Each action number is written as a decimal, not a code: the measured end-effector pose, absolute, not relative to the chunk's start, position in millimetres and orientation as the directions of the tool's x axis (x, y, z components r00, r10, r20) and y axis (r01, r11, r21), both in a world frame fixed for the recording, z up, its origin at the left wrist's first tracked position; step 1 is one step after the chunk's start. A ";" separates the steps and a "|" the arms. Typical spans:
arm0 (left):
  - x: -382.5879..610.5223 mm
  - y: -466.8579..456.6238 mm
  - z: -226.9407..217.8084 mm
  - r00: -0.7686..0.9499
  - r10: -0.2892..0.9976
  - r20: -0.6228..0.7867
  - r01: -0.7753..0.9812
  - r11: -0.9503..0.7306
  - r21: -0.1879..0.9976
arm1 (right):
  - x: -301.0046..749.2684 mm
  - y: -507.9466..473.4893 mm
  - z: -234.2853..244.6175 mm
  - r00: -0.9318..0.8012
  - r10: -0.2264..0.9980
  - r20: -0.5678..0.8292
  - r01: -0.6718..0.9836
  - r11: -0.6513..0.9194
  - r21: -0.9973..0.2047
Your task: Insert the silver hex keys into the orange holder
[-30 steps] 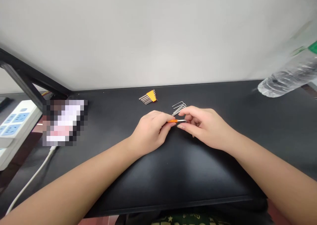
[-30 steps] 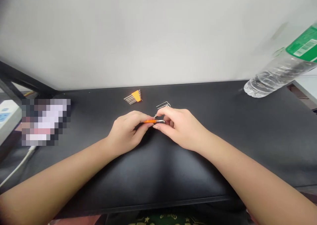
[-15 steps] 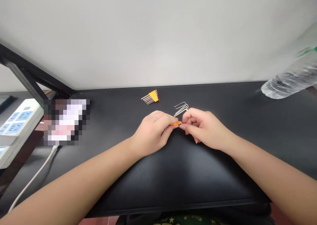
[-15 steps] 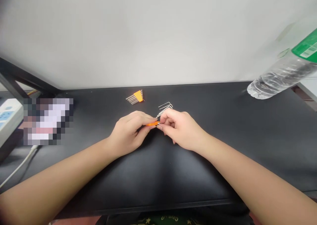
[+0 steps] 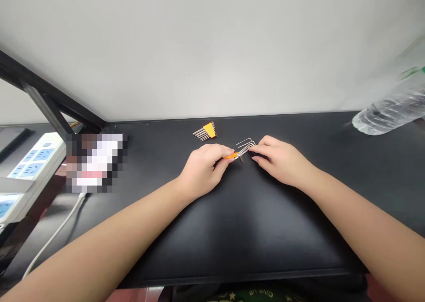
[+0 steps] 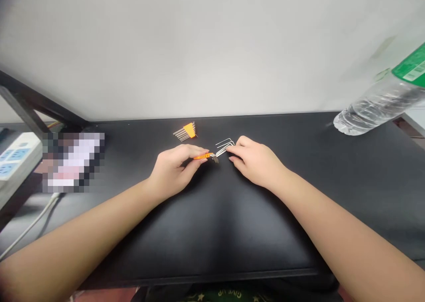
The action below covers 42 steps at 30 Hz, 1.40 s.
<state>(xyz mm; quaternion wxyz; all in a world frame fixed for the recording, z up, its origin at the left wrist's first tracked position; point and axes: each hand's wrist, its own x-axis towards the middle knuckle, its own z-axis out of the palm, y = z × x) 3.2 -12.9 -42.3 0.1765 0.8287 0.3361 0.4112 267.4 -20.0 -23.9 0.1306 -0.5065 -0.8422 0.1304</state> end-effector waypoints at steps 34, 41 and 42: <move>9.2 -18.2 -38.9 0.519 0.593 0.616 0.435 -0.804 0.407 | 261.4 -54.5 15.6 -0.559 0.777 0.291 0.778 0.612 -0.140; 15.0 -27.1 -35.1 0.546 0.600 0.585 0.405 -0.800 0.442 | 246.0 -60.2 5.1 -0.609 0.742 0.279 0.738 0.659 -0.143; 14.9 -27.5 -34.9 0.537 0.621 0.570 0.414 -0.784 0.463 | 243.3 -60.2 2.8 -0.618 0.730 0.293 0.718 0.675 -0.168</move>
